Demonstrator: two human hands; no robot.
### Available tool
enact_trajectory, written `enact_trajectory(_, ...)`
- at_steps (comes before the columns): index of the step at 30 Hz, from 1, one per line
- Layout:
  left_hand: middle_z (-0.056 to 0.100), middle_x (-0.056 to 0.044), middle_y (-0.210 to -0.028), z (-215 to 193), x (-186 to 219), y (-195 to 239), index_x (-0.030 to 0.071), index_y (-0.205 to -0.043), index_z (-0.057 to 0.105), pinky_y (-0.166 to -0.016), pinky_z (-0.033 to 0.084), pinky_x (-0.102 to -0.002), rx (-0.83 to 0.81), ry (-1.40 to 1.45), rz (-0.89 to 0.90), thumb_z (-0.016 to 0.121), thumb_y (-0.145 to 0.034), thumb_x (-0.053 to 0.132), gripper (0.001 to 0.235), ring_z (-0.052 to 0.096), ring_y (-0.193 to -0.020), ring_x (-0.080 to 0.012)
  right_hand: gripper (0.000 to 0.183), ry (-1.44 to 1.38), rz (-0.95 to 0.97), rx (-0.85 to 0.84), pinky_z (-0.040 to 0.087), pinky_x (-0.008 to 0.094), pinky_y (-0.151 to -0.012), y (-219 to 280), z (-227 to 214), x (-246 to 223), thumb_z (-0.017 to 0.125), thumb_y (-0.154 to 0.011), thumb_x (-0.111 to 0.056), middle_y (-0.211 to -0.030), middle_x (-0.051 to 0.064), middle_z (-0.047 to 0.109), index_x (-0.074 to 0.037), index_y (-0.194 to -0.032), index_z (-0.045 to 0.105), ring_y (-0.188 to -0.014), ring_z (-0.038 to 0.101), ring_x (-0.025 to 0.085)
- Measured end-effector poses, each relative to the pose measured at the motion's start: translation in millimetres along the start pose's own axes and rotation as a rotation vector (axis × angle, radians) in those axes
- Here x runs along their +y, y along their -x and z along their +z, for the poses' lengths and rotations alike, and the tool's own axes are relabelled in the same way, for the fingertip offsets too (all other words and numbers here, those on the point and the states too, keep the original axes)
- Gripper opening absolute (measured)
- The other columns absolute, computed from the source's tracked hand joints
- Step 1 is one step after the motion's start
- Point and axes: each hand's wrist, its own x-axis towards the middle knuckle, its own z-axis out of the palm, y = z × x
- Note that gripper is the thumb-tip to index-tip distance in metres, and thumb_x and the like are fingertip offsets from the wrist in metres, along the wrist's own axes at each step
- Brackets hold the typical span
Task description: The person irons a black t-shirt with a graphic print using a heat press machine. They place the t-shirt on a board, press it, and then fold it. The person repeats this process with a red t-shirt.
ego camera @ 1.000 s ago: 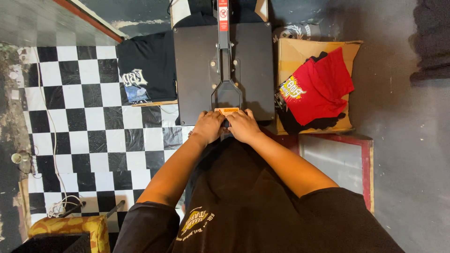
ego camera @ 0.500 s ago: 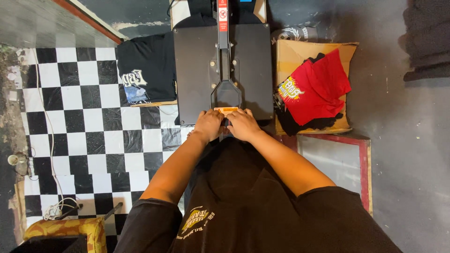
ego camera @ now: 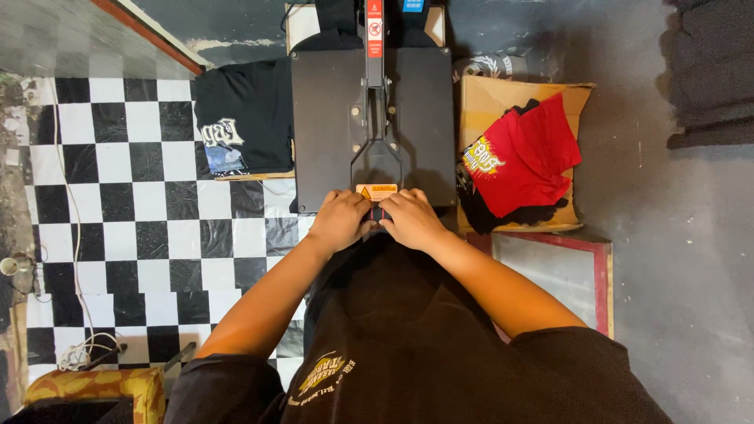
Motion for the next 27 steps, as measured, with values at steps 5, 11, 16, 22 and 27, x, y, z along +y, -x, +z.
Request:
enact_trajectory(5, 0.069, -0.004, -0.096, -40, 8, 8, 0.016, -0.112, 0.066, -0.097, 0.04, -0.04, 0.154, 0.072, 0.044, 0.074, -0.085, 0.038, 0.037, 0.065, -0.098, -0.0225, 0.036, -0.082, 0.014, -0.011, 0.043, 0.053, -0.101, 5, -31, -8, 0.071, -0.088, -0.029, -0.098, 0.01, 0.07, -0.011, -0.118, 0.063, -0.105, 0.066, 0.03)
enact_trajectory(11, 0.063, -0.002, -0.085, -91, 16, 12, 0.017, -0.096, 0.064, -0.093, 0.041, -0.039, 0.344, 0.137, 0.125, 0.079, -0.079, 0.034, 0.029, 0.062, -0.088, -0.0219, 0.031, -0.091, -0.101, 0.219, 0.044, 0.054, -0.099, 16, -82, -28, 0.074, -0.086, -0.025, -0.098, 0.01, 0.07, -0.012, -0.112, 0.065, -0.102, 0.067, 0.031)
enact_trajectory(16, 0.059, 0.0, -0.082, -156, 21, 10, 0.018, -0.095, 0.066, -0.091, 0.043, -0.039, 0.554, 0.136, 0.204, 0.077, -0.08, 0.033, 0.024, 0.06, -0.085, -0.0212, 0.026, 0.037, -0.217, 0.485, 0.041, 0.052, -0.106, 10, -149, -52, 0.069, -0.095, -0.031, -0.116, 0.006, 0.067, -0.013, -0.113, 0.068, -0.112, 0.061, 0.027)
enact_trajectory(22, 0.067, 0.0, -0.098, -227, 12, -15, 0.016, -0.111, 0.071, -0.097, 0.044, -0.038, 0.845, 0.131, 0.216, 0.074, -0.091, 0.033, 0.026, 0.065, -0.096, -0.0207, 0.029, 0.03, -0.263, 0.861, 0.043, 0.045, -0.107, -29, -214, -59, 0.067, -0.099, -0.032, -0.109, 0.003, 0.061, -0.016, -0.122, 0.074, -0.105, 0.058, 0.026)
enact_trajectory(27, 0.059, 0.001, -0.107, -262, -5, -48, 0.023, -0.118, 0.073, -0.084, 0.045, -0.036, 1.028, 0.145, 0.155, 0.076, -0.09, 0.035, 0.031, 0.058, -0.1, -0.0243, 0.028, -0.127, -0.336, 1.119, 0.049, 0.042, -0.1, -70, -257, -59, 0.078, -0.092, -0.021, -0.109, 0.005, 0.068, -0.01, -0.118, 0.072, -0.103, 0.065, 0.028)
